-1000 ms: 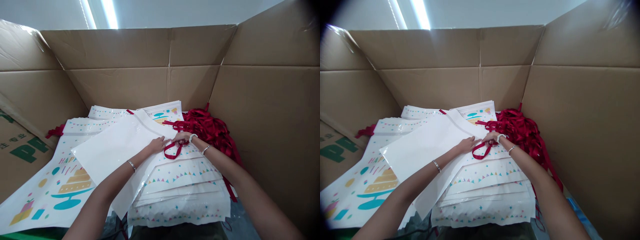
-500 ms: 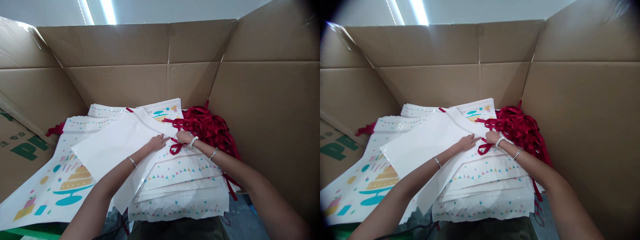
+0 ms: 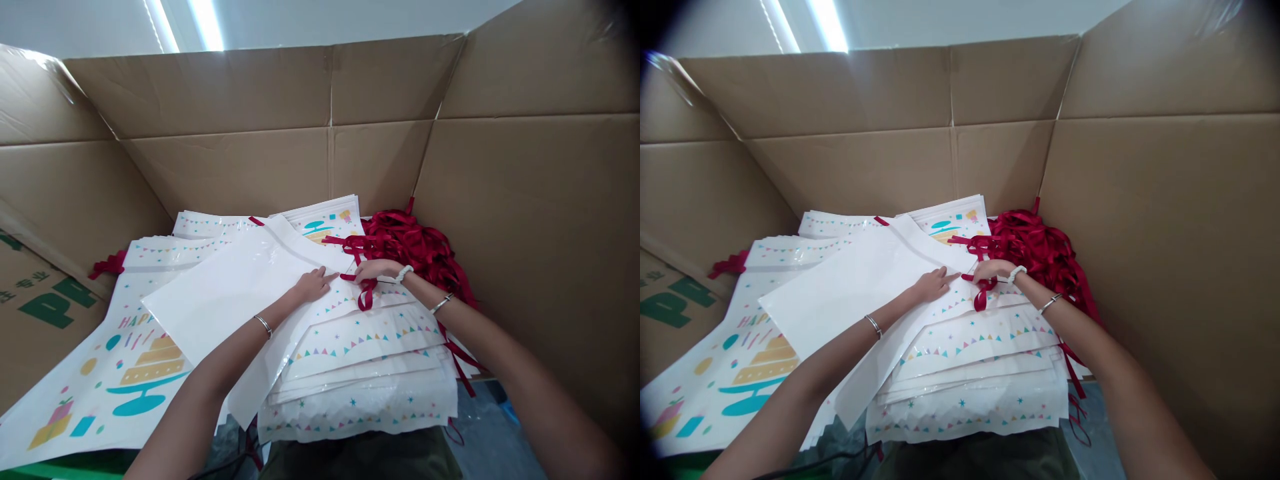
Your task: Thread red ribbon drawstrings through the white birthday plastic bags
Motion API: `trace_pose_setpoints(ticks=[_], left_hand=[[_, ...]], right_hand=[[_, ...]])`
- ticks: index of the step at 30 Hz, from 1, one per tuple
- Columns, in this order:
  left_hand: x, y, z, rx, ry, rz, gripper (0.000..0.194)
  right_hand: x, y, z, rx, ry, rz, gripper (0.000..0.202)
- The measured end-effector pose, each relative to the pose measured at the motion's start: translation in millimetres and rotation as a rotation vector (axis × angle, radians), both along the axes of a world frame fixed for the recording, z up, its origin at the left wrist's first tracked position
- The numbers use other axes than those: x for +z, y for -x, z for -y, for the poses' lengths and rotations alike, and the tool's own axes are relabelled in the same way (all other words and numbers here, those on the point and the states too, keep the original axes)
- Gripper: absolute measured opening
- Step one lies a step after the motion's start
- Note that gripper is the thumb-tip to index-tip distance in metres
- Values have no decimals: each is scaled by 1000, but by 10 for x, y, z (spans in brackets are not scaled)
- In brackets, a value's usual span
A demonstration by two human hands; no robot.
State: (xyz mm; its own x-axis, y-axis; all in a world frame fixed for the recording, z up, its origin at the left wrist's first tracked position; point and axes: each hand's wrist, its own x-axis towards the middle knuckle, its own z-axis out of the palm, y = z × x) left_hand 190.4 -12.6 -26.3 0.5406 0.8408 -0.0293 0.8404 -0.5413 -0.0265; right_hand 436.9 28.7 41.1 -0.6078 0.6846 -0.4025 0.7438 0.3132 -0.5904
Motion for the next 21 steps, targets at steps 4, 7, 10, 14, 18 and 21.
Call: trace_pose_setpoints(ticks=[4,7,10,14,18,21], left_hand=[[-8,5,-4,-10,-6,10,55],[-8,5,-1,-13,-13,13,56],[3,2,10,-9,-9,19,56],[16,-4,16,-4,3,22,57],[8,-5,6,-6,3,16,57],[3,-4,3,-5,-3,16,58]], right_hand=[[21,-258,-48,-250,222,-419,27],[-3,-438,-46,-490,411,-647,14],[-21,-590,26,-557,540,-790,6],[69,-819,189,-523,561,-934,10],[406,-1133,318,-578,444,-985,9],[792,-1375,380,-647,315,-1026,9]])
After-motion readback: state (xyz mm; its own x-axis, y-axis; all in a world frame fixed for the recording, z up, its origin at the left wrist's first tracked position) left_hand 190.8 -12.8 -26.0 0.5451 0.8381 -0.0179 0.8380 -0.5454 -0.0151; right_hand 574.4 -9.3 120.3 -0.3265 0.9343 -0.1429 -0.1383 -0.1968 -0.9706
